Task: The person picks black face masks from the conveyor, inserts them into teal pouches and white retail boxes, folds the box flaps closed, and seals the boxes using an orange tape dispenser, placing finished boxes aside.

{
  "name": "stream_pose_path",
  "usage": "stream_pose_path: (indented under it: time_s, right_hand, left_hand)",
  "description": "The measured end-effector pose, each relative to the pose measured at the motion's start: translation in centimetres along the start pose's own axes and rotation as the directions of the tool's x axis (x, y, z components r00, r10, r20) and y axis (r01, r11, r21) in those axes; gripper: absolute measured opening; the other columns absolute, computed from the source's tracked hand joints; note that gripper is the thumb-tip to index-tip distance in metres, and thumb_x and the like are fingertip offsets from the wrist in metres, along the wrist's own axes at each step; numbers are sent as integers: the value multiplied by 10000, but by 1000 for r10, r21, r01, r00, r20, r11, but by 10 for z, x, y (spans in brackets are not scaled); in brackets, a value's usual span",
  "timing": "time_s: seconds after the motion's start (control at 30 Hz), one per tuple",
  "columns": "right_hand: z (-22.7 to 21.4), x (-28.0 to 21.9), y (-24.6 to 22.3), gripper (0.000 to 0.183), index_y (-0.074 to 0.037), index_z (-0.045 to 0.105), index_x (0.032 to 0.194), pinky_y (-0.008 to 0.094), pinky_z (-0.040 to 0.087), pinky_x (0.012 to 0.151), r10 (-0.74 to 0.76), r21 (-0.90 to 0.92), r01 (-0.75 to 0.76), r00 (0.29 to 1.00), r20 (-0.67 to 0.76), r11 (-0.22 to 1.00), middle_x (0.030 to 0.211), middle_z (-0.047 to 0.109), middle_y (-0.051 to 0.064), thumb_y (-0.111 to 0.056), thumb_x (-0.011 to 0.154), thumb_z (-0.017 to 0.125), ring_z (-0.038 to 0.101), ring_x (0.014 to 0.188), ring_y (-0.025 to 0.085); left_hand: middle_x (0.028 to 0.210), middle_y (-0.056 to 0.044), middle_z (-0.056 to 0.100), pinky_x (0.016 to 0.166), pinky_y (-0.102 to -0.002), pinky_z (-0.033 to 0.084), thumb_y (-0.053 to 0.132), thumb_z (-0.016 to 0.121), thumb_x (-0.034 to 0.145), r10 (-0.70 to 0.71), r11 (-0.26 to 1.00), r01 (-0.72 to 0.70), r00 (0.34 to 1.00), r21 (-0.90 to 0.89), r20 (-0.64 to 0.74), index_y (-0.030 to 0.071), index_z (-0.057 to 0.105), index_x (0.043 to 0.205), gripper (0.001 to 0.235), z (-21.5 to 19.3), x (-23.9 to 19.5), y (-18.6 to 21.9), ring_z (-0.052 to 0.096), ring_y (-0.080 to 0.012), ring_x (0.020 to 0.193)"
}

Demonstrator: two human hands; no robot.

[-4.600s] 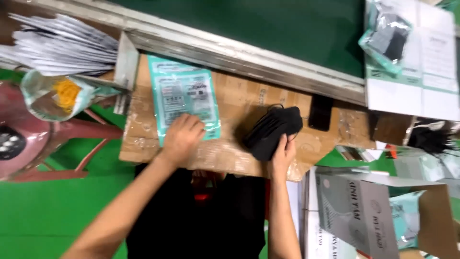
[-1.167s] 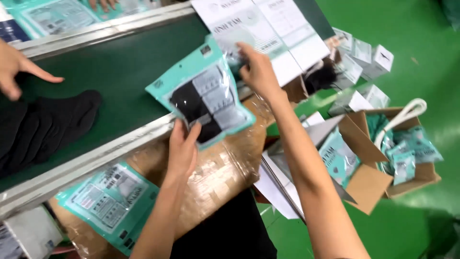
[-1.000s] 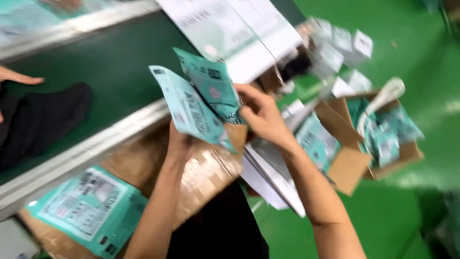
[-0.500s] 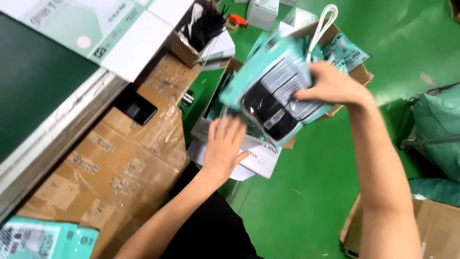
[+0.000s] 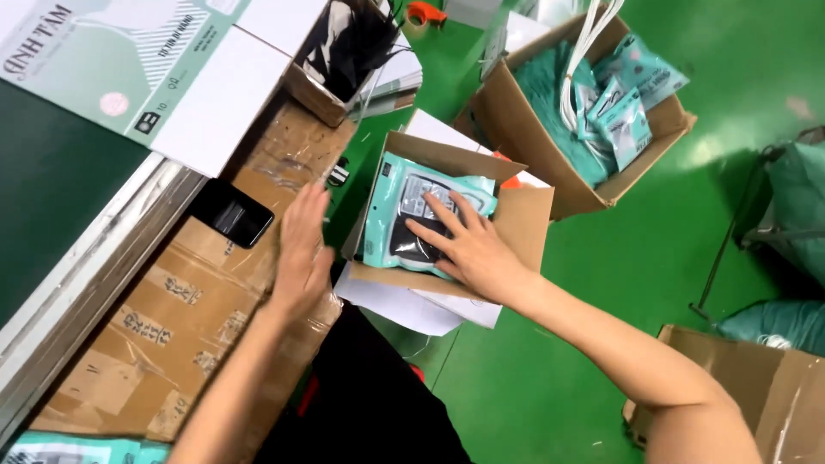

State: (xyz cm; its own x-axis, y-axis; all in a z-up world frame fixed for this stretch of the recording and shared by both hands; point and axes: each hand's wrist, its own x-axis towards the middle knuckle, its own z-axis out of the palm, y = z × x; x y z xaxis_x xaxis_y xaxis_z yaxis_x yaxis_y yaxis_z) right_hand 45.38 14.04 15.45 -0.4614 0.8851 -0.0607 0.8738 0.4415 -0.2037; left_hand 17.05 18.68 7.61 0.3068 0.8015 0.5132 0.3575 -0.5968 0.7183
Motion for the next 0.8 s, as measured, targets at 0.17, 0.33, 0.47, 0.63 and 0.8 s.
stream_pose_path:
  time_s: [0.17,0.33,0.47,0.63,0.8]
  right_hand:
    - [30,8,13,753,-216,454,1475,576,339,1151,41,109,-39,999,-15,993,1638,266,144,-220,810,808,233,1502,475]
    - [2,-65,21,785,-11,379,1481,504,376,1140,435,543,-182,815,-383,820,1543,326,254,-113,801,759,319,1444,416]
    - [49,-135,38,499,-62,598,1398,380,551,1053,779,679,-407,460,-425,611,1360,630,146,90,924,569,640,1244,298]
    - [29,-87,-2,748,-44,596,1389,420,508,1049,371,554,-151,875,-310,818,1335,620,169,176,679,518,619,1238,307]
    - [51,-70,47,511,-12,629,1362,404,514,1058,175,557,18,940,-293,830,1354,684,186,127,875,554,637,1252,288]
  left_hand:
    - [1719,-118,297,1313,-572,90,511,469,1012,309,951,-253,817,-179,486,115,339,1619,736,55,99,15,151,-363,1630]
    - [1651,-166,339,1246,-604,136,564,565,928,501,842,-510,620,-176,604,54,372,1559,834,116,107,13,232,-387,1544]
    - [1546,-138,436,1206,-601,161,552,624,862,381,849,-525,531,-59,757,104,499,1424,729,122,102,19,321,-377,1470]
    - [1522,-157,445,1249,-503,218,484,597,925,322,876,-480,650,44,688,42,486,1417,671,151,78,-33,376,-341,1466]
    - [1541,-111,406,1233,-468,251,404,545,983,453,880,-448,686,-160,569,103,429,1511,619,114,82,5,373,-319,1452]
